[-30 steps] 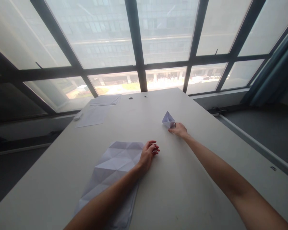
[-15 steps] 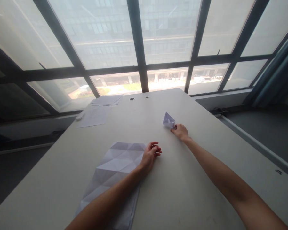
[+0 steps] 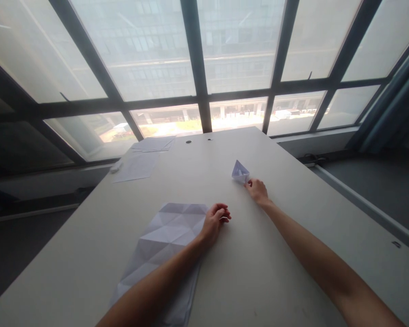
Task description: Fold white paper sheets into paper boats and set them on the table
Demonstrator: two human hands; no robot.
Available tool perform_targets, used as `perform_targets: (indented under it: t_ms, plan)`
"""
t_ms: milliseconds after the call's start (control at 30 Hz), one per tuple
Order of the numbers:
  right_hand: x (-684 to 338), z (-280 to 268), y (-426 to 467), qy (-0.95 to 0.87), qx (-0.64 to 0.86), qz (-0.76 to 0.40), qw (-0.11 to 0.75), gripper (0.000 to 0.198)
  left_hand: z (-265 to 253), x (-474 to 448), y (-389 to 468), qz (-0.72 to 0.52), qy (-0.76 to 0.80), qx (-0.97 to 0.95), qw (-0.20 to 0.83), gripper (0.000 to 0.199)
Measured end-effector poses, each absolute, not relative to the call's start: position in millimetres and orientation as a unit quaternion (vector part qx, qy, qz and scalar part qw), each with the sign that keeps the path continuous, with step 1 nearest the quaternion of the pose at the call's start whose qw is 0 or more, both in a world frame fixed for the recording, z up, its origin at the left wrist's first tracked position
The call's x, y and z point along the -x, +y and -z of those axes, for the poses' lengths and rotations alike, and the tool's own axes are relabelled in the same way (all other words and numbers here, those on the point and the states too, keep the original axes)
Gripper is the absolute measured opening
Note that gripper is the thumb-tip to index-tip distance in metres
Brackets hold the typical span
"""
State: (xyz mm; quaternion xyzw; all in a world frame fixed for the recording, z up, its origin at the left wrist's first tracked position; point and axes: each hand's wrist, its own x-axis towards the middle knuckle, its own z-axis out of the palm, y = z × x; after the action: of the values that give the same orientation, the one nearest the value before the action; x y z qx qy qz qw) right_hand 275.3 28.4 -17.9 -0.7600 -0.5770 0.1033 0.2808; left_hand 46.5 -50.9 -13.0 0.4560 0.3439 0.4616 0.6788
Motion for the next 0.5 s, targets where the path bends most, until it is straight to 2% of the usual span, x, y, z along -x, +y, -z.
perform_targets:
  t_ms: [133, 333, 500]
  plan:
    - [-251.1, 20.5, 2.3, -0.611, 0.717, -0.135, 0.306, 0.025, 4.4, -44.3, -61.2, -0.392, 0.297, -0.622, 0.609, 0.026]
    - [-208.3, 15.7, -8.3, -0.723, 0.577, -0.229, 0.305, 0.021, -22.2, -35.9, -79.2, -0.263, 0.206, -0.864, 0.378, 0.034]
    - [-163.2, 11.8, 3.3, -0.754, 0.516, -0.256, 0.317, 0.04, -32.4, -34.3, -92.4, -0.236, 0.187, -0.892, 0.338, 0.03]
